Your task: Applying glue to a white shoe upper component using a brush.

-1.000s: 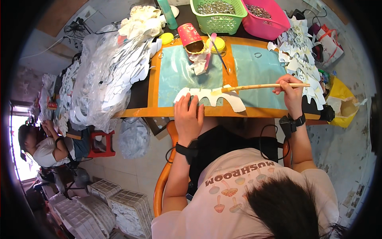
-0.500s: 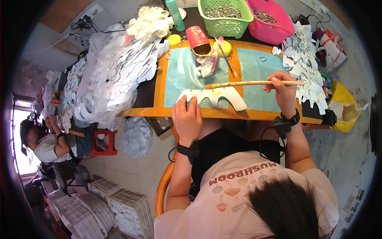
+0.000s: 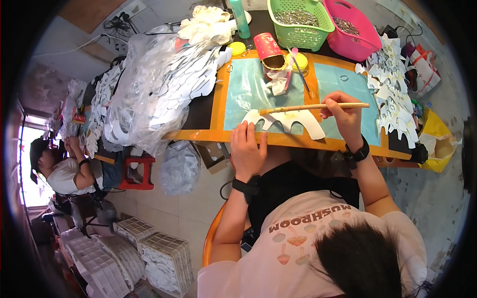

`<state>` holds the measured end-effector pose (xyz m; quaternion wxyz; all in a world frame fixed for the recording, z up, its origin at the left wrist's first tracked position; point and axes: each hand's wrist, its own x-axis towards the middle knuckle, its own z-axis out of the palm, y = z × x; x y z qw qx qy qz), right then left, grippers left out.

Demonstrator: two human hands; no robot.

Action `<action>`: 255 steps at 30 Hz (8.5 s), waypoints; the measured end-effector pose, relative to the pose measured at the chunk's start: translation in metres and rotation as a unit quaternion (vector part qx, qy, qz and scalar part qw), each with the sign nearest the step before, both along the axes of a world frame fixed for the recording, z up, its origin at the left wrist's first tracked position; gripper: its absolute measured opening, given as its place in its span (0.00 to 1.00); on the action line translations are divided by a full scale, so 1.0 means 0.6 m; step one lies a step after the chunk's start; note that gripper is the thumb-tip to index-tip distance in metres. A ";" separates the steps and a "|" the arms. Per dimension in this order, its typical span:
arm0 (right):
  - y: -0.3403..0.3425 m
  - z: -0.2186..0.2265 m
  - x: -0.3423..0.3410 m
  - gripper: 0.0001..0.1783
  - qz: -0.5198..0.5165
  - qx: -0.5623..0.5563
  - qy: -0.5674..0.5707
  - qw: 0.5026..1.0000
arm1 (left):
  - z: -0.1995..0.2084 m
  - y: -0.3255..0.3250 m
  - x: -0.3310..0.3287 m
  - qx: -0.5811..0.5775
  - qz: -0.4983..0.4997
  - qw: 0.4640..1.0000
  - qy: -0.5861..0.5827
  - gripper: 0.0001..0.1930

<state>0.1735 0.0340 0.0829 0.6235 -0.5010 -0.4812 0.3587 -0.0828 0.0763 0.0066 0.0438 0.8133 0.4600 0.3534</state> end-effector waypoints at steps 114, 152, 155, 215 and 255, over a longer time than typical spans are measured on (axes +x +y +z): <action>-0.032 0.078 0.052 0.06 0.082 0.057 -0.285 0.953 | -0.003 0.001 0.004 0.008 0.015 1.000 0.018 0.19; -0.120 0.044 0.220 0.09 -0.137 0.060 0.066 0.987 | 0.016 -0.011 0.012 -0.017 0.007 1.000 -0.013 0.16; -0.107 0.043 0.186 0.11 -0.122 0.051 0.149 0.980 | 0.022 0.000 0.010 -0.033 0.016 0.999 -0.024 0.14; 0.076 0.044 0.147 0.10 -0.042 0.126 0.153 0.979 | 0.122 0.053 0.022 -0.163 0.026 0.970 -0.180 0.36; -0.019 -0.011 0.039 0.11 0.082 -0.046 0.041 0.995 | 0.028 -0.035 0.028 -0.047 0.053 0.996 0.053 0.26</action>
